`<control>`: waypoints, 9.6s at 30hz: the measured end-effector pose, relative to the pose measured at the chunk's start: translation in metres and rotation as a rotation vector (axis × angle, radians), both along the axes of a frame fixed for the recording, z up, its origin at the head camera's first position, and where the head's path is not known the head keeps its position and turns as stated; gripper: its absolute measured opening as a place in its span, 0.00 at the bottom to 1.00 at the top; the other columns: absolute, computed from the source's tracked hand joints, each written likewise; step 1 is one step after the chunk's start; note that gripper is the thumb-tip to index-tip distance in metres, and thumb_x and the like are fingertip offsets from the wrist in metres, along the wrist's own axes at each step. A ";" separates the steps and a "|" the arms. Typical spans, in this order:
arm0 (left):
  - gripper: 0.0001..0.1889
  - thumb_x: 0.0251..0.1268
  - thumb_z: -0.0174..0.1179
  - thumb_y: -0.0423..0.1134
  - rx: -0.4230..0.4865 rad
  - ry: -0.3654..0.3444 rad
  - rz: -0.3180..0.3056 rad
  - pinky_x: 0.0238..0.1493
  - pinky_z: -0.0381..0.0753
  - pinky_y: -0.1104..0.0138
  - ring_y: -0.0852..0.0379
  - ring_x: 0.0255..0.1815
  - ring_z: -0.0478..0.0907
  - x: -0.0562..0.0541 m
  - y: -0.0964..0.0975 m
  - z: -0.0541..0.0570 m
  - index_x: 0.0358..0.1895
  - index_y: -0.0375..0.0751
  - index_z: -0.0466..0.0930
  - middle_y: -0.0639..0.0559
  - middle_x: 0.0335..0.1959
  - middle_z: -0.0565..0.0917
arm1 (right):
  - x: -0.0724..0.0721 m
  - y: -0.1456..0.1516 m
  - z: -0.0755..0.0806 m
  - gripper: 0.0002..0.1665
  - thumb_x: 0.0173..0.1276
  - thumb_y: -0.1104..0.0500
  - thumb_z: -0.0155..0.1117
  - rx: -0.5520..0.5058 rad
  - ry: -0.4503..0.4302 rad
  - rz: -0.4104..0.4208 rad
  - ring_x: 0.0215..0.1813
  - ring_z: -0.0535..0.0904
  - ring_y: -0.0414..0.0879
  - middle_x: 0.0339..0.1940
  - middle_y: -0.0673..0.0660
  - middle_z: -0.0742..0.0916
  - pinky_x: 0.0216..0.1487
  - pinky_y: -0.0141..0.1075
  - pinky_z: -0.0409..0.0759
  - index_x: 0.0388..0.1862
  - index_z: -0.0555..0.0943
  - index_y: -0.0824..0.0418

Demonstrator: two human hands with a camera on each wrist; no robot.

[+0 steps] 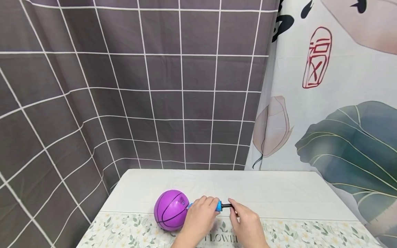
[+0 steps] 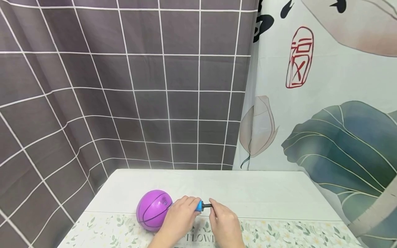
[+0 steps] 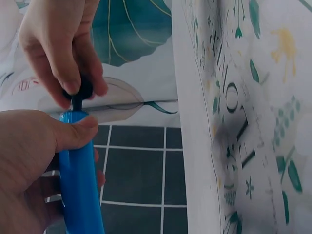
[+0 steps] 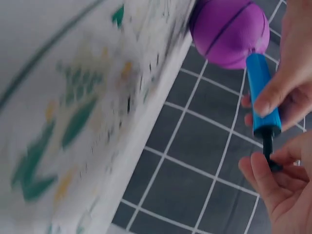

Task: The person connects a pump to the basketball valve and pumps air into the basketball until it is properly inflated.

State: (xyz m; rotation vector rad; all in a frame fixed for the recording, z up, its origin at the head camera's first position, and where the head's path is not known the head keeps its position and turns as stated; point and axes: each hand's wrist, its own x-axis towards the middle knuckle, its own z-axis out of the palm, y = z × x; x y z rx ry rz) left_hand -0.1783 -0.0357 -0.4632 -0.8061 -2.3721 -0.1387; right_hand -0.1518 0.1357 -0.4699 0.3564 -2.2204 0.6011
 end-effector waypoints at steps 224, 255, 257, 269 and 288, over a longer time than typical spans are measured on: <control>0.19 0.60 0.70 0.47 0.051 -0.052 -0.027 0.48 0.82 0.69 0.62 0.46 0.81 -0.005 -0.015 0.003 0.54 0.48 0.83 0.59 0.47 0.87 | 0.004 0.035 0.011 0.20 0.51 0.73 0.75 0.011 0.041 -0.104 0.28 0.88 0.45 0.36 0.60 0.91 0.27 0.37 0.86 0.46 0.88 0.64; 0.18 0.61 0.70 0.47 0.031 -0.012 -0.093 0.45 0.81 0.73 0.64 0.44 0.81 -0.002 -0.003 0.001 0.53 0.48 0.83 0.61 0.46 0.86 | 0.004 0.010 0.004 0.22 0.47 0.71 0.80 0.050 0.086 -0.022 0.27 0.87 0.39 0.34 0.56 0.92 0.27 0.25 0.82 0.44 0.90 0.62; 0.18 0.61 0.70 0.48 0.032 -0.027 -0.089 0.45 0.81 0.72 0.64 0.45 0.81 -0.003 -0.005 0.000 0.53 0.48 0.83 0.61 0.46 0.86 | 0.004 0.016 0.004 0.22 0.48 0.71 0.79 0.040 0.063 -0.052 0.27 0.87 0.40 0.34 0.57 0.92 0.26 0.27 0.83 0.44 0.90 0.62; 0.19 0.60 0.70 0.47 0.060 -0.044 -0.033 0.46 0.81 0.70 0.63 0.46 0.81 -0.006 -0.023 0.002 0.53 0.48 0.83 0.61 0.47 0.86 | 0.005 0.050 0.008 0.21 0.51 0.72 0.75 -0.008 0.036 -0.129 0.25 0.87 0.46 0.33 0.59 0.92 0.25 0.38 0.85 0.46 0.89 0.62; 0.19 0.59 0.71 0.47 0.002 0.029 -0.047 0.46 0.82 0.71 0.62 0.44 0.81 0.002 -0.003 0.003 0.52 0.44 0.84 0.58 0.45 0.86 | 0.005 0.011 0.002 0.20 0.48 0.72 0.76 0.035 0.074 -0.091 0.23 0.85 0.40 0.31 0.58 0.91 0.23 0.26 0.81 0.43 0.89 0.64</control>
